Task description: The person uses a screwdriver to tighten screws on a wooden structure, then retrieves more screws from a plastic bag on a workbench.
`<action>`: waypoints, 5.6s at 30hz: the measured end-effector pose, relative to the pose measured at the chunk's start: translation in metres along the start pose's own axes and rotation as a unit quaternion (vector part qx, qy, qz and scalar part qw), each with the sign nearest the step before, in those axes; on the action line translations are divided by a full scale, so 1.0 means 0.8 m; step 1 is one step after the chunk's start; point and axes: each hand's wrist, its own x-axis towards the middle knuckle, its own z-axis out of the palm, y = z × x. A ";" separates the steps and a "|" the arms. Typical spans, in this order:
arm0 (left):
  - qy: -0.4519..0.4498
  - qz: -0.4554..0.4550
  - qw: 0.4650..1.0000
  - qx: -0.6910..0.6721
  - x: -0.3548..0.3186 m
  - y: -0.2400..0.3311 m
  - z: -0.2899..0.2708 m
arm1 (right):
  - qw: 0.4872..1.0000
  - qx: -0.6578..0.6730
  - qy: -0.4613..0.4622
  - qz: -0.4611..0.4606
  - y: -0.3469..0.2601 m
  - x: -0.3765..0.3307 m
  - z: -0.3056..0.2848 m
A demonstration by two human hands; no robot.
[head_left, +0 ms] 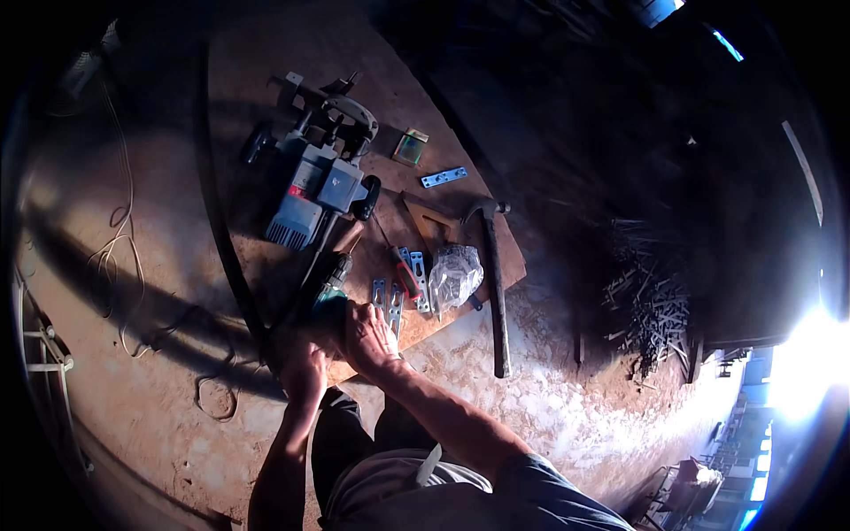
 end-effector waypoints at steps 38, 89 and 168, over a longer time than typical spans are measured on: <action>0.307 0.042 0.303 -0.901 -0.495 0.040 -0.182 | 0.795 0.133 -0.405 -0.433 -0.097 -0.346 -0.122; 0.721 -0.026 0.129 -0.680 -0.745 -0.381 -0.455 | 0.558 0.016 -0.718 -0.416 -0.618 -0.528 0.408; 0.794 -0.237 -0.027 -0.560 -1.193 -0.122 -0.067 | 0.510 -0.102 -0.724 -0.453 -0.141 -0.963 0.332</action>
